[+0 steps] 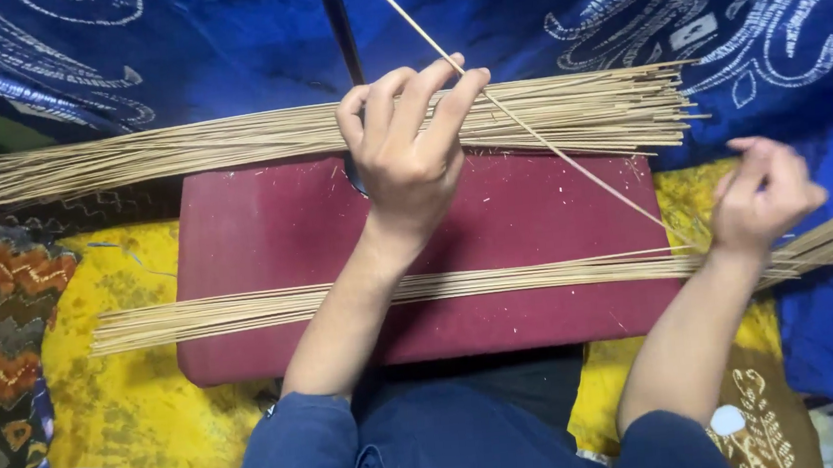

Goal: Sorting and aligning rattan sticks for furniture manufacturing.

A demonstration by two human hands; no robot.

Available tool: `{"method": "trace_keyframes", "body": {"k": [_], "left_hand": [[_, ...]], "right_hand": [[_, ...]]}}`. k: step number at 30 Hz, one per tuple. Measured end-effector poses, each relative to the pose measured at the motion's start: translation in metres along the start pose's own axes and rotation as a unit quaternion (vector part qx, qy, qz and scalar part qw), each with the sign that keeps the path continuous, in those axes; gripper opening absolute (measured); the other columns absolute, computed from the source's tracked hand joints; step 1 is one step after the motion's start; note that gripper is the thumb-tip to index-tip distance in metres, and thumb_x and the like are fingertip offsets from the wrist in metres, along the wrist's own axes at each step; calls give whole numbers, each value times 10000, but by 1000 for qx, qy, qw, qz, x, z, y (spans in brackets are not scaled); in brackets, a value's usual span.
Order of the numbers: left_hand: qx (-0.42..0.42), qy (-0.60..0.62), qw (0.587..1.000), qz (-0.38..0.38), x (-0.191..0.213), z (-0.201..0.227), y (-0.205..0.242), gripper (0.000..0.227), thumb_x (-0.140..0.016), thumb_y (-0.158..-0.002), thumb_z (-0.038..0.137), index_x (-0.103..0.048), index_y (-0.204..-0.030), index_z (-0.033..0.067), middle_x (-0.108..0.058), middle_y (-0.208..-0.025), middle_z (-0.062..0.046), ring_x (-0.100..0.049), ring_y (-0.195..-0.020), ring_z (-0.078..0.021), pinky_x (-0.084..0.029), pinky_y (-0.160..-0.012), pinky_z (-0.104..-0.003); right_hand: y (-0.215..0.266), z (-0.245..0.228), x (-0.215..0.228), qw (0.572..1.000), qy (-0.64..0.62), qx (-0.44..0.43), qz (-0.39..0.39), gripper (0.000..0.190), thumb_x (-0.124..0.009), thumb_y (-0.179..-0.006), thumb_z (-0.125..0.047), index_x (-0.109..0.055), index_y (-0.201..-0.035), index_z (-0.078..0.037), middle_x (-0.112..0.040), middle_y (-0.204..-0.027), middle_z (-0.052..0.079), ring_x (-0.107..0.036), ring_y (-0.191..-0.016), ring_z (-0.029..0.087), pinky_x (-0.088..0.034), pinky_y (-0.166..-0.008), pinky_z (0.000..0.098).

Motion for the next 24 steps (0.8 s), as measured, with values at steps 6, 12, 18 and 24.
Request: {"method": "trace_keyframes", "body": {"k": [6, 12, 18, 24], "left_hand": [[-37, 65, 997, -11, 21, 5, 0, 188, -611, -1044, 101, -784, -1023, 171, -748, -1161, 5, -678, -902, -215, -414, -899, -398], [-32, 194, 979, -58, 43, 20, 7, 365, -478, -1044, -78, -735, -1230, 101, -736, -1282, -59, -756, -1051, -233, -444, -935, -374], [97, 338, 930, -111, 43, 45, 50, 477, -705, -1089, -62, -565, -1472, 185, -625, -1496, -12, -706, -1380, -137, -527, -1074, -288], [157, 386, 907, -56, 58, 88, 88, 395, -639, -1070, 242, -593, -1454, 164, -710, -1344, -79, -738, -1187, -253, -603, -916, -376]], "right_hand": [[43, -119, 37, 948, -256, 96, -163, 470, -664, -929, -388, -728, -1135, 30, -745, -778, 42, -650, -643, 192, -526, -754, 388], [71, -201, 38, 909, -384, -62, -148, 97, -627, -963, -2, -677, -967, 81, -582, -538, 73, -538, -491, 192, -489, -602, 311], [90, -223, 27, 923, -349, -141, -78, 145, -606, -1020, -40, -710, -1002, 57, -547, -535, 72, -532, -441, 134, -430, -495, 239], [90, -218, 6, 897, -435, -70, 34, 202, -624, -966, -3, -724, -886, 153, -517, -427, 106, -457, -323, 143, -376, -378, 285]]}}
Point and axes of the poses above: each hand's wrist, its own y-axis away from the middle knuckle, its own x-axis out of the back of the hand, z = x × y, the point moved 1 cm from there along -y, towards the middle knuckle
